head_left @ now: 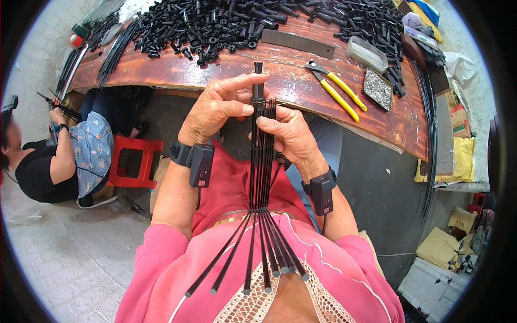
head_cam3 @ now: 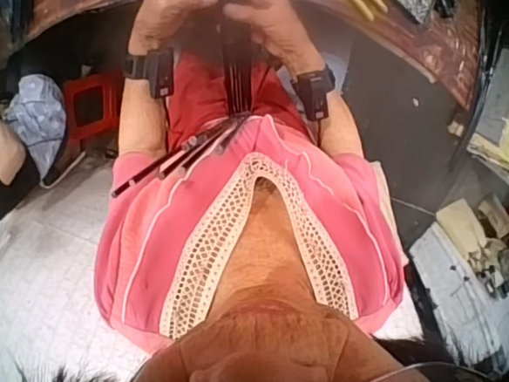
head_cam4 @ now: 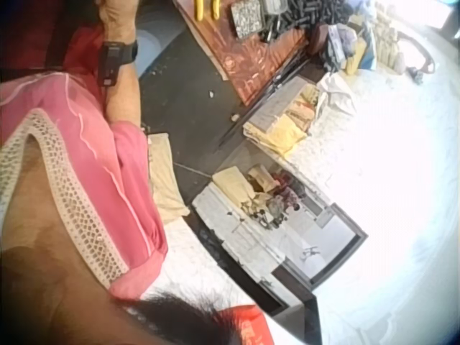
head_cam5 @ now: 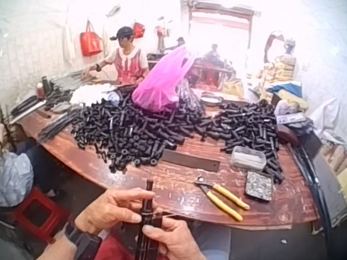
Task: Assembling umbrella ribs by inserting them into a central hub and securing them with wire and tools.
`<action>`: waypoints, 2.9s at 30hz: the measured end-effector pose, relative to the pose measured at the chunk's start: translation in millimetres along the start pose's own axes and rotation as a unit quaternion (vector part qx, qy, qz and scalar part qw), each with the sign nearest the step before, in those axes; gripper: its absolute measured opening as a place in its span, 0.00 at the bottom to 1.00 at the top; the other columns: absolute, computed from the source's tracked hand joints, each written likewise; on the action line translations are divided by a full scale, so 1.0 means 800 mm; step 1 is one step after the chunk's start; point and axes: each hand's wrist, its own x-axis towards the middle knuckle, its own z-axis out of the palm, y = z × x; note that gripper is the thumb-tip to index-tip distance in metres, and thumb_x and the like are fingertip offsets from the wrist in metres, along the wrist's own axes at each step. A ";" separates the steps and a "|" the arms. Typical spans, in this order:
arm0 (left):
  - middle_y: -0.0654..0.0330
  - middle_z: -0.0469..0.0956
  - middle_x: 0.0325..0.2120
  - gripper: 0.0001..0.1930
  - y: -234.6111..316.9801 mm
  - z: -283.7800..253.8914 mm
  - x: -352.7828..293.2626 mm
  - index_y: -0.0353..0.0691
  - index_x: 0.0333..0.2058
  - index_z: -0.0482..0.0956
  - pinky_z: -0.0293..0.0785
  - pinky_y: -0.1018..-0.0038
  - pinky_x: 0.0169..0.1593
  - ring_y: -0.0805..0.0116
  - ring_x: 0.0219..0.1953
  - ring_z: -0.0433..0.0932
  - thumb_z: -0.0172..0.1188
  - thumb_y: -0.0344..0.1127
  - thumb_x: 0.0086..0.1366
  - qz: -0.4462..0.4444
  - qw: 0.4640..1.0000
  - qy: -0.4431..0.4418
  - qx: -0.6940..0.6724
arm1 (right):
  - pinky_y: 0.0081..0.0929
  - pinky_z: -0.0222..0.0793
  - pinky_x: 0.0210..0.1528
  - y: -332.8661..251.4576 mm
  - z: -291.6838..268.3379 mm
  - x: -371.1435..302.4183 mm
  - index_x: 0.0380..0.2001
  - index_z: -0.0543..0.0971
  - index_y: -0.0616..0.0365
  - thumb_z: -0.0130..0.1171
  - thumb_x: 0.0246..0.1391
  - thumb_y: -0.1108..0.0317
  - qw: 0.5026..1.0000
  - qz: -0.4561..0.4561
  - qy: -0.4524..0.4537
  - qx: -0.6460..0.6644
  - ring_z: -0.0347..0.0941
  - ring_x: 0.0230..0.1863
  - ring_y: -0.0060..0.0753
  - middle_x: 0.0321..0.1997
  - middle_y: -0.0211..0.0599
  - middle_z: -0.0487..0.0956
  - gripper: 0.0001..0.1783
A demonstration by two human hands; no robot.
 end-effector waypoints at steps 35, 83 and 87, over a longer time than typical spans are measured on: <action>0.47 0.79 0.47 0.32 -0.053 -0.002 0.015 0.54 0.57 0.75 0.73 0.53 0.57 0.44 0.55 0.74 0.62 0.20 0.52 0.074 0.989 -0.026 -0.124 | 0.09 0.54 0.11 -0.007 -0.001 -0.008 0.38 0.83 0.58 0.69 0.50 0.63 0.999 -0.014 0.012 -0.032 0.67 0.16 0.09 0.25 0.25 0.79 0.14; 0.66 0.80 0.26 0.09 0.027 0.086 -0.024 0.30 0.37 0.84 0.69 0.84 0.30 0.83 0.27 0.73 0.67 0.28 0.59 0.171 0.852 0.404 0.285 | 0.16 0.68 0.29 -0.019 0.057 0.027 0.38 0.83 0.65 0.63 0.53 0.75 0.967 -0.213 -0.019 -0.139 0.69 0.29 0.10 0.27 0.22 0.79 0.09; 0.65 0.80 0.28 0.10 0.029 0.095 -0.030 0.28 0.37 0.83 0.70 0.84 0.31 0.81 0.28 0.74 0.67 0.27 0.59 0.169 0.868 0.411 0.222 | 0.16 0.68 0.29 -0.012 0.062 0.027 0.39 0.82 0.65 0.62 0.52 0.76 0.952 -0.247 -0.009 -0.183 0.69 0.29 0.10 0.26 0.22 0.79 0.10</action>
